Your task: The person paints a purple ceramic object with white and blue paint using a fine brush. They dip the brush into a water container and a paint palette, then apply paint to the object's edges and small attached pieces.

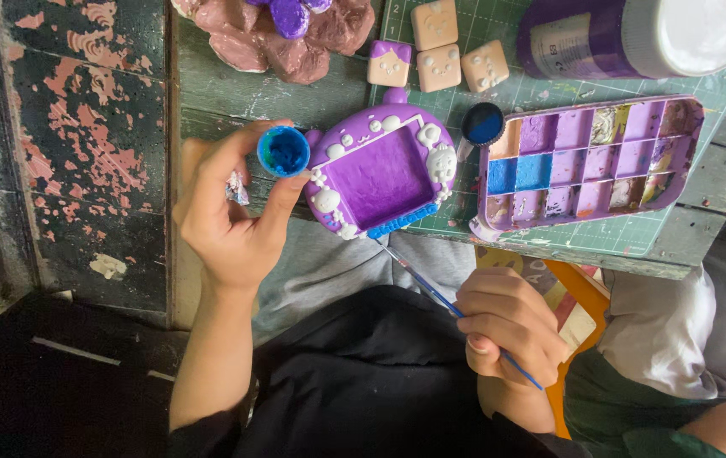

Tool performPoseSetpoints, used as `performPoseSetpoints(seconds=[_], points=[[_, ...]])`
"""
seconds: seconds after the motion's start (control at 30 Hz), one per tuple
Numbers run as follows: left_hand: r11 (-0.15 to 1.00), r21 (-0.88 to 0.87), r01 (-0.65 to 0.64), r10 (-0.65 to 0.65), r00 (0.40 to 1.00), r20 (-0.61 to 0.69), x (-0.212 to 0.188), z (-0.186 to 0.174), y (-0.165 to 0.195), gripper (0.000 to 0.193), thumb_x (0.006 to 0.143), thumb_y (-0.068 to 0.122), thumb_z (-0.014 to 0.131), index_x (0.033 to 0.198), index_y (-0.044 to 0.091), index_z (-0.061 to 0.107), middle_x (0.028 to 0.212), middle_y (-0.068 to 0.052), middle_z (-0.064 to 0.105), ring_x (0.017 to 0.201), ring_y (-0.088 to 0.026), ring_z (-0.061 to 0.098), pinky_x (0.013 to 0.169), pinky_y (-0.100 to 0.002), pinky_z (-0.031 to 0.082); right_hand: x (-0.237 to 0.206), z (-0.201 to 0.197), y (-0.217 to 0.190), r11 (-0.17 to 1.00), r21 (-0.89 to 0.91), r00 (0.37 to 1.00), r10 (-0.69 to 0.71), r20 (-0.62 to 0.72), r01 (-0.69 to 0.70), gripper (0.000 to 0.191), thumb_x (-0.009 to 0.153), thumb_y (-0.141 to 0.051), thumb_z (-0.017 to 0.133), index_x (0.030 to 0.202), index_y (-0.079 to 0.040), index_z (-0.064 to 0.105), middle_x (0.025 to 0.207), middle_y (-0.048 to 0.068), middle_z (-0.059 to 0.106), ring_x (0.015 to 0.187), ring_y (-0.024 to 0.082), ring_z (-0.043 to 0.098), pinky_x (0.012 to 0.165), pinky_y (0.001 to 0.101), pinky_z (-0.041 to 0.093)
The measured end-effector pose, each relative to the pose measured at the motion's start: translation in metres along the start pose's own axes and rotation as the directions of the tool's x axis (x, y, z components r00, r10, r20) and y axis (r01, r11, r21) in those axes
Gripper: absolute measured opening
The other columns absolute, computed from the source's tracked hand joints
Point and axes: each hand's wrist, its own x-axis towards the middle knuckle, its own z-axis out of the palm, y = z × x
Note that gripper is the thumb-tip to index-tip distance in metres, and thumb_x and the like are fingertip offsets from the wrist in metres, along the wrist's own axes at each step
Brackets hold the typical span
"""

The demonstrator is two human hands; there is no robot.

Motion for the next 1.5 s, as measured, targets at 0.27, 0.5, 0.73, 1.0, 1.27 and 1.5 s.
performPoseSetpoints(seconds=[0.27, 0.5, 0.73, 1.0, 1.27, 1.5], points=[[1.000, 0.023, 0.001, -0.001, 1.000, -0.001, 0.0006, -0.0006, -0.0009, 0.036, 0.100, 0.014, 0.089, 0.127, 0.001, 0.068, 0.117, -0.004, 0.075, 0.082, -0.013, 0.052, 0.070, -0.023, 0.044, -0.0014, -0.0026, 0.0053, 0.998, -0.057, 0.998, -0.033, -0.063, 0.029, 0.035, 0.106, -0.020, 0.058, 0.083, 0.006, 0.056, 0.074, 0.016, 0.063, 0.069, 0.028, 0.064, 0.063, 0.0411, 0.058], [1.000, 0.016, 0.009, -0.010, 1.000, 0.003, 0.0005, -0.0009, -0.0011, 0.038, 0.099, 0.014, 0.089, 0.127, 0.001, 0.067, 0.118, -0.005, 0.075, 0.082, -0.012, 0.050, 0.070, -0.024, 0.043, -0.0011, -0.0026, 0.0027, 0.998, -0.054, 0.997, 0.004, -0.072, -0.008, 0.033, 0.106, -0.019, 0.058, 0.085, 0.006, 0.057, 0.074, 0.016, 0.063, 0.069, 0.028, 0.065, 0.064, 0.0406, 0.057], [1.000, 0.019, -0.002, 0.003, 1.000, 0.000, -0.0003, -0.0001, -0.0016, 0.037, 0.101, 0.014, 0.089, 0.127, 0.001, 0.067, 0.119, -0.004, 0.075, 0.084, -0.013, 0.050, 0.073, -0.024, 0.044, -0.0026, -0.0018, 0.0023, 0.997, -0.073, 0.995, 0.027, -0.096, -0.034, 0.032, 0.107, -0.017, 0.058, 0.085, 0.006, 0.056, 0.074, 0.016, 0.063, 0.070, 0.028, 0.064, 0.062, 0.0396, 0.056], [1.000, 0.029, 0.002, -0.002, 1.000, -0.001, -0.0004, 0.0003, 0.0002, 0.038, 0.099, 0.015, 0.089, 0.128, 0.001, 0.068, 0.117, -0.004, 0.074, 0.082, -0.012, 0.050, 0.071, -0.023, 0.044, -0.0031, -0.0038, 0.0063, 0.998, -0.056, 0.998, -0.031, -0.057, 0.027, 0.034, 0.107, -0.018, 0.058, 0.083, 0.006, 0.056, 0.073, 0.016, 0.063, 0.069, 0.028, 0.065, 0.064, 0.0414, 0.057], [1.000, 0.021, 0.009, -0.009, 1.000, -0.007, -0.0005, 0.0010, -0.0002, 0.037, 0.099, 0.014, 0.089, 0.127, 0.001, 0.068, 0.116, -0.004, 0.075, 0.080, -0.011, 0.051, 0.069, -0.023, 0.044, -0.0055, -0.0052, 0.0052, 0.993, -0.110, 0.987, 0.016, -0.159, -0.033, 0.034, 0.106, -0.019, 0.059, 0.083, 0.006, 0.056, 0.073, 0.014, 0.063, 0.069, 0.027, 0.064, 0.061, 0.0368, 0.056], [0.999, 0.039, 0.003, -0.003, 1.000, -0.008, -0.0016, 0.0008, -0.0006, 0.037, 0.100, 0.014, 0.089, 0.128, 0.001, 0.068, 0.116, -0.004, 0.075, 0.082, -0.012, 0.052, 0.071, -0.023, 0.045, -0.0079, -0.0068, 0.0070, 0.992, -0.118, 0.989, 0.016, -0.146, -0.033, 0.034, 0.107, -0.020, 0.059, 0.085, 0.006, 0.057, 0.075, 0.017, 0.064, 0.071, 0.029, 0.065, 0.066, 0.0400, 0.058]])
